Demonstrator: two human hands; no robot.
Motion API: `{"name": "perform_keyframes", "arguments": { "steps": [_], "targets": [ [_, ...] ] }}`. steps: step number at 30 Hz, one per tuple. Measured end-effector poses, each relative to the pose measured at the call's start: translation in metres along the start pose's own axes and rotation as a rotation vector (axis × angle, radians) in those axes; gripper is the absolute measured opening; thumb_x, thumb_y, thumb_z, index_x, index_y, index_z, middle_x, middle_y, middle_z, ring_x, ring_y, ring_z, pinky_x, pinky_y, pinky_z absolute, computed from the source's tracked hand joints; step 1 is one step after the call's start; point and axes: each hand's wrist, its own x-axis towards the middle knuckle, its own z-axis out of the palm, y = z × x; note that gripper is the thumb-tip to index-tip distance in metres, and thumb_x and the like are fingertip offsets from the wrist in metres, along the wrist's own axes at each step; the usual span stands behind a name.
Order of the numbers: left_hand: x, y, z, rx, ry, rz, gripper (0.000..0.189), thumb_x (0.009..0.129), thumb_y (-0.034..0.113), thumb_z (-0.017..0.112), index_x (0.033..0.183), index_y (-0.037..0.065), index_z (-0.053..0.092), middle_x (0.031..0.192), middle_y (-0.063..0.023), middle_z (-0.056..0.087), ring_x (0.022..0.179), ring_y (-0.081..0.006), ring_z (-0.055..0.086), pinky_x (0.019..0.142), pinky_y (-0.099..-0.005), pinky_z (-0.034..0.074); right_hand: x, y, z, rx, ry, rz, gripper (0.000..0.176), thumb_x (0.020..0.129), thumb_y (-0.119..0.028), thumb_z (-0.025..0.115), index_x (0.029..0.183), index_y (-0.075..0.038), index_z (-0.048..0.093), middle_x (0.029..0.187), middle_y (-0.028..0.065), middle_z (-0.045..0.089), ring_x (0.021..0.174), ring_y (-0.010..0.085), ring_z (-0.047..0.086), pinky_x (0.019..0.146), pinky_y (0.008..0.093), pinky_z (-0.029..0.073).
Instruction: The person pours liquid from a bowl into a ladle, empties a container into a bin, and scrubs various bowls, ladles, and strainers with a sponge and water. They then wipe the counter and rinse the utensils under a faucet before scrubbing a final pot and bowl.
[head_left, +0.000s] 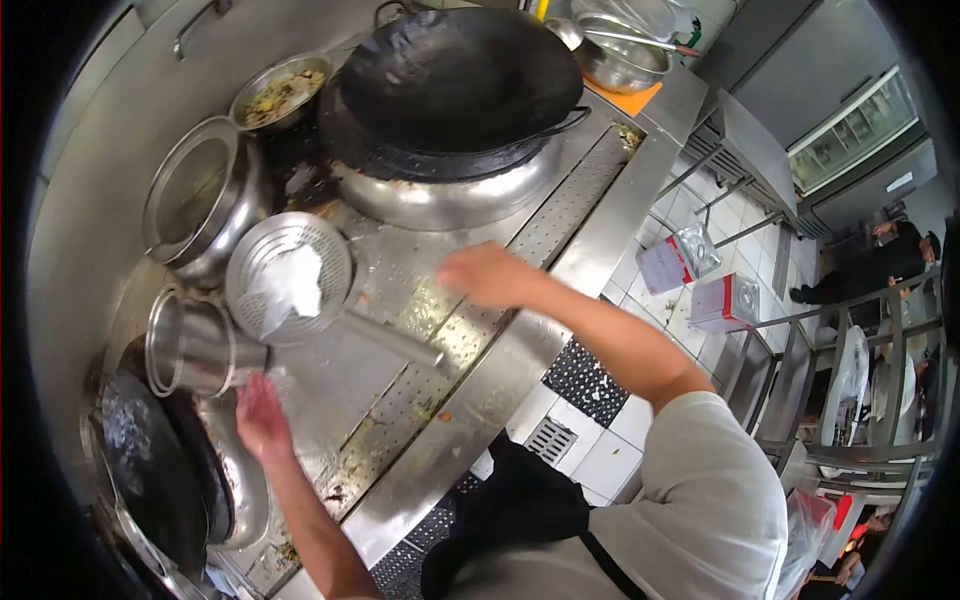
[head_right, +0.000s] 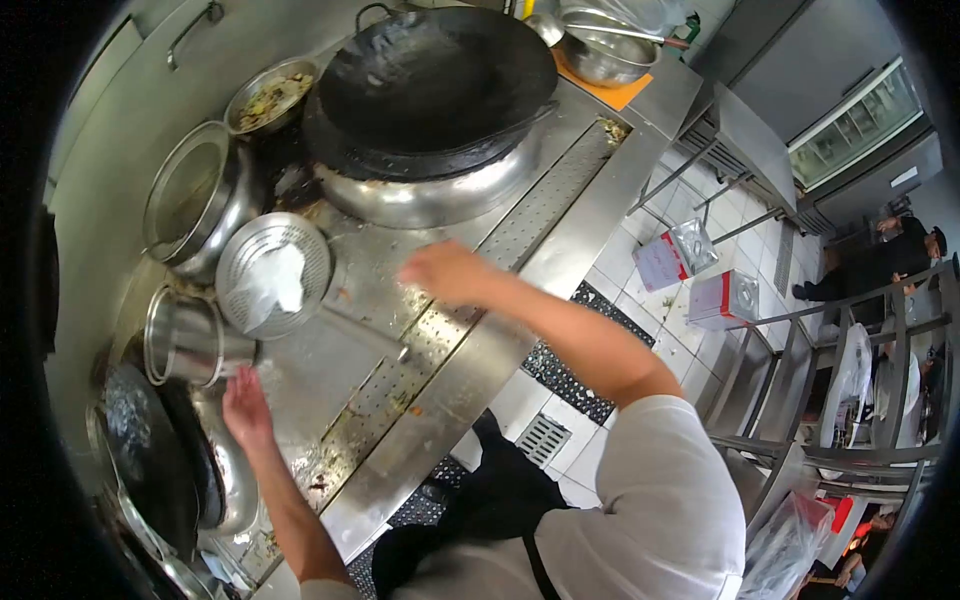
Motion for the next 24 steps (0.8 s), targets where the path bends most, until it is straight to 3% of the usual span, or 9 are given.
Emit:
{"name": "perform_keyframes", "arguments": {
  "steps": [4, 5, 6, 7, 10, 12, 15, 16, 24],
  "targets": [
    [-0.078, 0.006, 0.012, 0.462, 0.074, 0.173, 0.053, 0.09, 0.016, 0.064, 0.137, 0.003, 0.044, 0.119, -0.011, 0.059, 0.109, -0.0207, 0.056, 0.103, -0.0388, 0.042, -0.011, 0.212, -0.056, -0.331, 0.585, 0.463, 0.023, 0.087, -0.012, 0.051, 0.101, 0.0, 0.065, 0.101, 0.0202, 0.063, 0.1, 0.0404, 0.06, 0.087, 0.0479, 0.049],
    [-0.085, 0.013, -0.019, 0.588, 0.11, 0.179, 0.051, 0.09, 0.017, 0.064, 0.136, 0.003, 0.046, 0.116, -0.0097, 0.06, 0.103, -0.0189, 0.057, 0.097, -0.0368, 0.044, -0.015, 0.253, -0.084, -0.881, 0.354, 0.423, 0.033, 0.086, -0.009, 0.052, 0.117, 0.0, 0.058, 0.114, 0.0235, 0.058, 0.113, 0.0413, 0.052, 0.095, 0.0457, 0.046],
    [-0.091, 0.021, -0.046, 0.717, 0.147, 0.185, 0.05, 0.091, 0.017, 0.065, 0.136, 0.004, 0.047, 0.113, -0.0083, 0.06, 0.098, -0.017, 0.058, 0.092, -0.0349, 0.047, -0.015, 0.346, -0.088, -0.801, 0.523, 0.388, 0.039, 0.088, -0.011, 0.05, 0.126, 0.0, 0.051, 0.125, 0.0252, 0.052, 0.12, 0.0404, 0.047, 0.101, 0.0429, 0.041],
    [-0.104, 0.019, -0.05, 0.788, 0.25, 0.231, 0.048, 0.091, 0.016, 0.064, 0.134, 0.003, 0.048, 0.11, -0.0072, 0.061, 0.093, -0.016, 0.058, 0.087, -0.0334, 0.047, -0.017, 0.332, -0.112, -0.714, 0.514, 0.381, 0.038, 0.092, -0.012, 0.044, 0.126, 0.002, 0.049, 0.132, 0.0248, 0.048, 0.12, 0.0395, 0.048, 0.105, 0.0406, 0.039],
    [-0.13, 0.042, -0.1, 1.002, 0.408, 0.249, 0.045, 0.092, 0.02, 0.063, 0.133, 0.009, 0.05, 0.107, -0.0041, 0.06, 0.095, -0.0144, 0.055, 0.088, -0.0333, 0.045, 0.008, 0.401, -0.152, -0.942, 0.239, 0.468, 0.039, 0.096, -0.014, 0.034, 0.127, 0.002, 0.051, 0.132, 0.0222, 0.051, 0.128, 0.0358, 0.044, 0.107, 0.039, 0.038],
    [-0.147, 0.048, -0.094, 1.063, 0.497, 0.267, 0.035, 0.094, 0.015, 0.059, 0.125, 0.001, 0.053, 0.116, -0.0192, 0.061, 0.096, -0.0294, 0.061, 0.083, -0.0389, 0.053, 0.018, 0.434, -0.168, -0.789, 0.325, 0.445, 0.039, 0.096, -0.015, 0.032, 0.124, 0.002, 0.053, 0.132, 0.0195, 0.052, 0.13, 0.0334, 0.044, 0.107, 0.0394, 0.038],
    [-0.165, 0.042, -0.056, 1.101, 0.573, 0.269, 0.035, 0.094, 0.01, 0.056, 0.127, -0.001, 0.051, 0.118, -0.0212, 0.059, 0.1, -0.03, 0.06, 0.083, -0.039, 0.053, 0.025, 0.522, -0.17, -0.88, 0.507, 0.512, 0.037, 0.096, -0.017, 0.032, 0.12, 0.001, 0.055, 0.134, 0.0189, 0.051, 0.129, 0.0332, 0.045, 0.105, 0.0415, 0.041],
    [-0.168, 0.046, -0.053, 1.115, 0.58, 0.262, 0.035, 0.094, 0.01, 0.055, 0.128, 0.0, 0.051, 0.118, -0.0213, 0.059, 0.101, -0.0302, 0.059, 0.083, -0.0392, 0.053, 0.027, 0.512, -0.182, -0.964, 0.26, 0.559, 0.039, 0.096, -0.017, 0.033, 0.123, 0.0, 0.055, 0.134, 0.0186, 0.052, 0.127, 0.0336, 0.048, 0.105, 0.0408, 0.041],
    [-0.171, 0.052, -0.037, 0.911, 0.213, 0.157, 0.046, 0.093, 0.017, 0.061, 0.129, -0.008, 0.045, 0.117, -0.0264, 0.056, 0.102, -0.0337, 0.058, 0.085, -0.0396, 0.054, 0.01, 0.428, -0.204, -0.727, 0.19, 0.902, 0.037, 0.096, -0.019, 0.037, 0.112, -0.001, 0.064, 0.118, 0.0212, 0.062, 0.117, 0.0365, 0.056, 0.097, 0.0422, 0.048]
  ]
}}
